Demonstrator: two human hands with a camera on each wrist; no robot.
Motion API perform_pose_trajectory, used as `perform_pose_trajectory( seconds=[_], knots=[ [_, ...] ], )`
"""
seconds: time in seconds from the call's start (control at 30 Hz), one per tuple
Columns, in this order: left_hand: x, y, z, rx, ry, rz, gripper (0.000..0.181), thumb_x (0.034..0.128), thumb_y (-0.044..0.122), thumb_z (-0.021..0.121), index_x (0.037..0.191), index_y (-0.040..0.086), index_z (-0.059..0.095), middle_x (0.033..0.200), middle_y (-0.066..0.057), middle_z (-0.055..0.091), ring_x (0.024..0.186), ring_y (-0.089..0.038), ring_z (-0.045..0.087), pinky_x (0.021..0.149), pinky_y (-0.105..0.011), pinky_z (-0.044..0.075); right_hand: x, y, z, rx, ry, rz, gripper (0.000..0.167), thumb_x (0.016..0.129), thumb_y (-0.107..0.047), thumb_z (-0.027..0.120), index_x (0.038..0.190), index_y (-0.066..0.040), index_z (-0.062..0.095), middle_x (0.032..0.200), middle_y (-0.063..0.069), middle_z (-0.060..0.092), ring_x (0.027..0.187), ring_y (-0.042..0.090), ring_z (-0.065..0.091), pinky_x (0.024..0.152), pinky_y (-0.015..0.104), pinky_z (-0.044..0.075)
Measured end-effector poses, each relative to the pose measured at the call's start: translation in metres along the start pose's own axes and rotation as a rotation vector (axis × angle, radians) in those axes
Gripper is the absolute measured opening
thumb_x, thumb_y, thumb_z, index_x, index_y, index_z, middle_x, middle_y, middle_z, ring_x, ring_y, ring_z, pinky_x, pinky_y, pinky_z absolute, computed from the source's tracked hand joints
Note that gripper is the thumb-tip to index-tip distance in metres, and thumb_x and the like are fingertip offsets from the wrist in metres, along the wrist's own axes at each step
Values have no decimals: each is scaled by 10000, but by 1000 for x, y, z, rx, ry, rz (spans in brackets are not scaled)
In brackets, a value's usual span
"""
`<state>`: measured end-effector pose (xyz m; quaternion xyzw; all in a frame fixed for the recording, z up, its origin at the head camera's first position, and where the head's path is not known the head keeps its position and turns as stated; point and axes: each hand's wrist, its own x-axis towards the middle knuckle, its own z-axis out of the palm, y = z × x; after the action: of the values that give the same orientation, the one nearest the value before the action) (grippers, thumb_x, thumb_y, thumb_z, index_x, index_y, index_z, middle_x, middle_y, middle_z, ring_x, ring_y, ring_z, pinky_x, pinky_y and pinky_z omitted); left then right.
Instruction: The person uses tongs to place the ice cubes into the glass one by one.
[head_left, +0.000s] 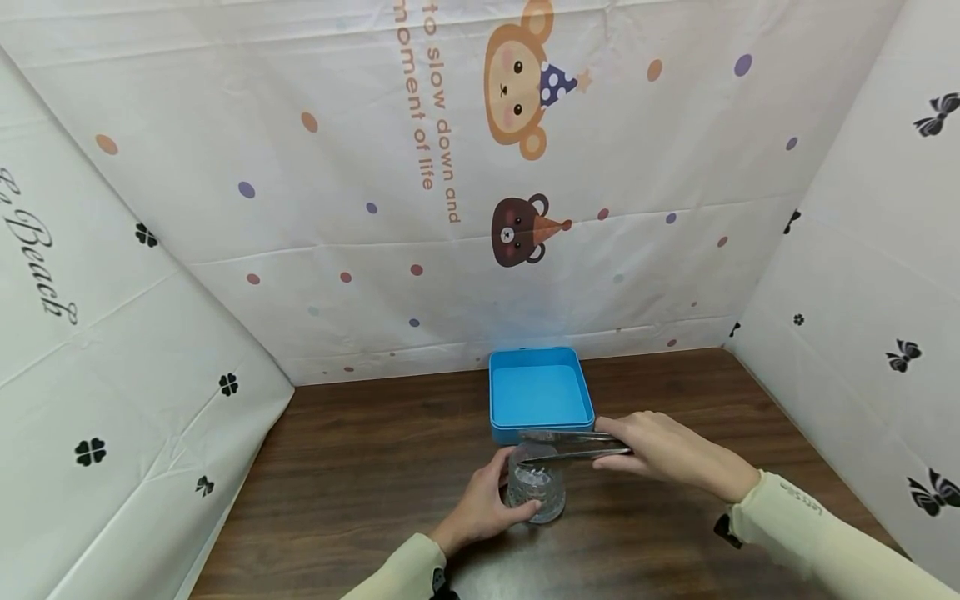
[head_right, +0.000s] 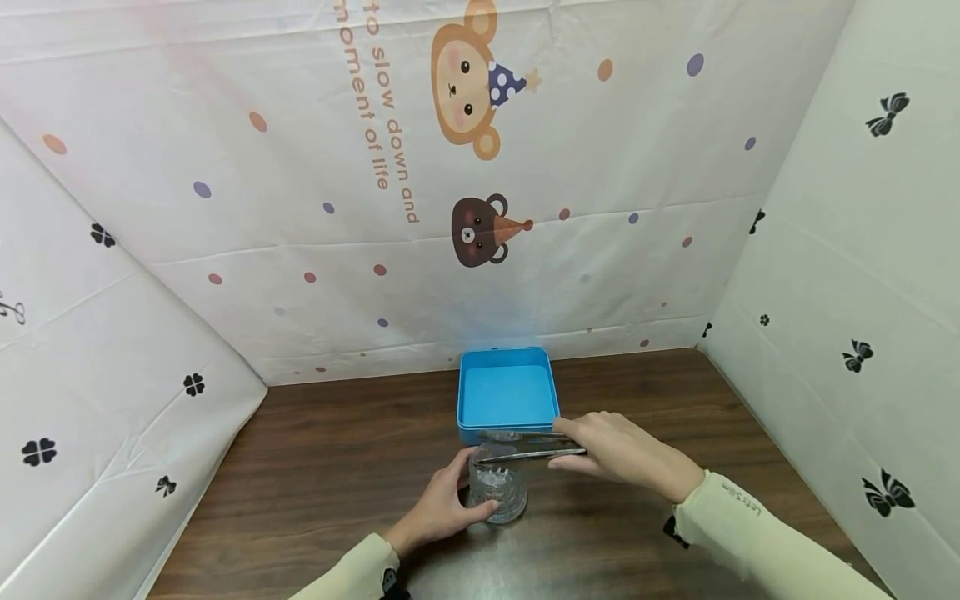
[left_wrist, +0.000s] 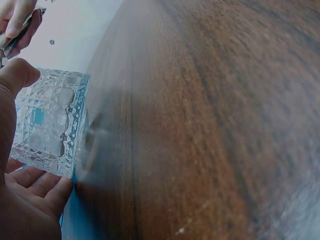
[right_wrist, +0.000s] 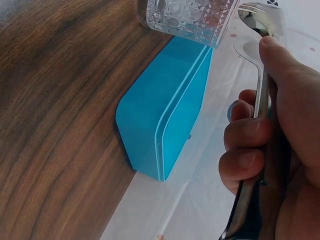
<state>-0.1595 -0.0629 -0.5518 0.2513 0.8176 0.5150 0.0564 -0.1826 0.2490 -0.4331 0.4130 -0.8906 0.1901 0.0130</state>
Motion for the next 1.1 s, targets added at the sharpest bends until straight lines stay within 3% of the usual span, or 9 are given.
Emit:
perform_pose_trajectory(
  seconds=[0.27, 0.53, 0.8, 1.1],
  knots=[
    [0, -1, 0, -12, -11, -31, 743, 892, 408, 794, 1493, 174, 426, 1361, -36, 598, 1249, -172, 591, 1020, -382, 514, -4, 13, -1, -79, 98, 85, 289, 956, -501, 693, 1058, -253, 585, 658, -209, 417, 518, -50, 350, 471, 196, 307],
    [0, 0, 0, -31, 5, -7, 732, 880, 372, 812, 1473, 151, 445, 1349, -62, 608, 1215, -164, 612, 1004, -347, 521, -14, 36, -5, -119, 187, 258, 363, 934, -478, 736, 1102, -191, 591, 670, -157, 425, 521, -1, 363, 457, 235, 312],
    [-1, 0, 2, -37, 9, -23, 732, 874, 394, 816, 1464, 165, 447, 1335, -44, 614, 1202, -159, 614, 994, -334, 523, -32, 71, 1, -75, 191, 440, 384, 966, -458, 703, 1044, -111, 560, 666, -54, 428, 517, 84, 380, 443, 272, 310],
    [-1, -1, 2, -34, 18, -10, 722, 873, 388, 819, 1451, 162, 452, 1338, -50, 614, 1210, -169, 611, 992, -315, 520, -49, 108, 3, -85, 157, 588, 629, 1000, -496, 636, 1260, 65, 520, 745, 35, 573, 534, 160, 454, 427, 328, 330]
  ],
)
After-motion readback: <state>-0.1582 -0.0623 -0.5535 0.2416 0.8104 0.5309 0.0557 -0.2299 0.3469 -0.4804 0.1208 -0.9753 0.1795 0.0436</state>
